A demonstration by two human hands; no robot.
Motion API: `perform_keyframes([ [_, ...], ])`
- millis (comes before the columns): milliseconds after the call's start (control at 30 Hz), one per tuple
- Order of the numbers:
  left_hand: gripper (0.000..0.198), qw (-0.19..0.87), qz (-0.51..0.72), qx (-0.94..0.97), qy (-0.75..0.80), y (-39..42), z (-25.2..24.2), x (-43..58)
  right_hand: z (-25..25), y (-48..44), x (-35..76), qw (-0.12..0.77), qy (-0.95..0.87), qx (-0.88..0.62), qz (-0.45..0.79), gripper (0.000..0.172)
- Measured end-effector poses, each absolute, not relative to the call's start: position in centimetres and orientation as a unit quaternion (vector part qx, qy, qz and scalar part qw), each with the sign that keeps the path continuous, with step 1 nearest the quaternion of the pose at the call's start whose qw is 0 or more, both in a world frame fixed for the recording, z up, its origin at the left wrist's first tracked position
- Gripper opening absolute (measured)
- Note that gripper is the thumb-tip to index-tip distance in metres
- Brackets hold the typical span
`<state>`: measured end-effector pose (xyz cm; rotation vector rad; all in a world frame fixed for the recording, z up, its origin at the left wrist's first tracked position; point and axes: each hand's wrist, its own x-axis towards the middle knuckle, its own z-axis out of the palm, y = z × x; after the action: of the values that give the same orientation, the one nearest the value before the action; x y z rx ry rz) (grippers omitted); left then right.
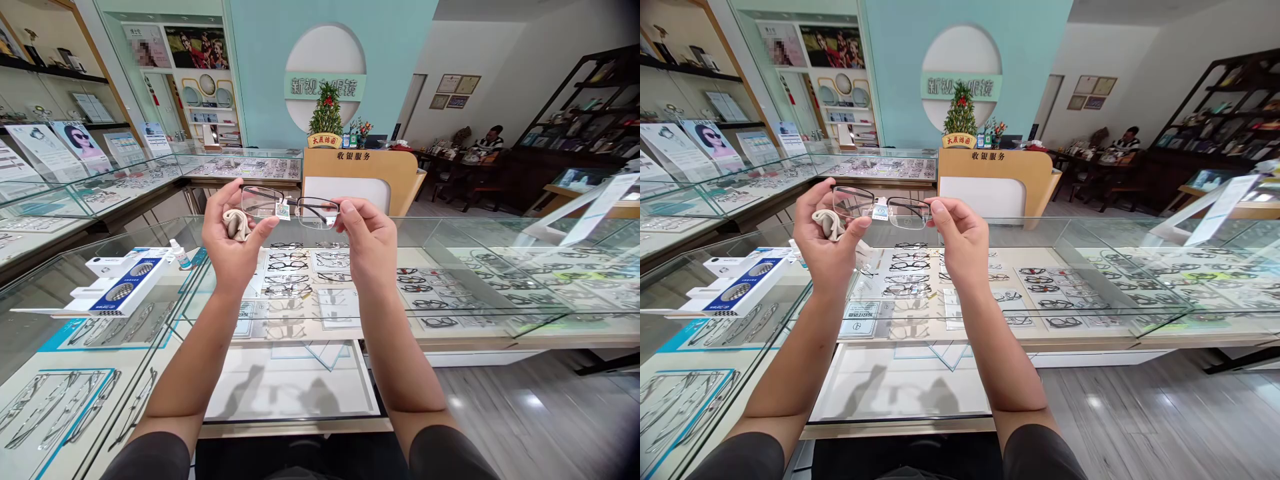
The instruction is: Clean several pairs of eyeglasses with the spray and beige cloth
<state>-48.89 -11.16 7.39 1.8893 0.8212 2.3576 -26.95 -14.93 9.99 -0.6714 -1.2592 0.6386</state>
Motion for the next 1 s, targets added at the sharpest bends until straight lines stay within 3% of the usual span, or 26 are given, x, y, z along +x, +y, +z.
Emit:
perform_keyframes([
  [267,0.086,0.025,0.727,0.633,0.265,-10.7,7.1,-49.4,9.8,-14.3,-26.8,0.688,-0.6,-0.288,0.288,0.036],
  [500,0.085,0.063,0.719,0.644,0.253,-10.7,7.4,-50.0,9.8,-13.8,-26.7,0.68,-0.618,-0.177,0.352,0.032],
  [667,0.084,0.077,0.719,0.64,0.262,-10.7,7.4,-50.2,9.6,-13.8,-26.6,0.678,-0.62,-0.217,0.33,0.04],
  [1000,0.083,0.02,0.731,0.632,0.257,-11.5,7.6,-49.5,10.0,-14.1,-26.4,0.653,-0.611,-0.259,0.365,0.03],
])
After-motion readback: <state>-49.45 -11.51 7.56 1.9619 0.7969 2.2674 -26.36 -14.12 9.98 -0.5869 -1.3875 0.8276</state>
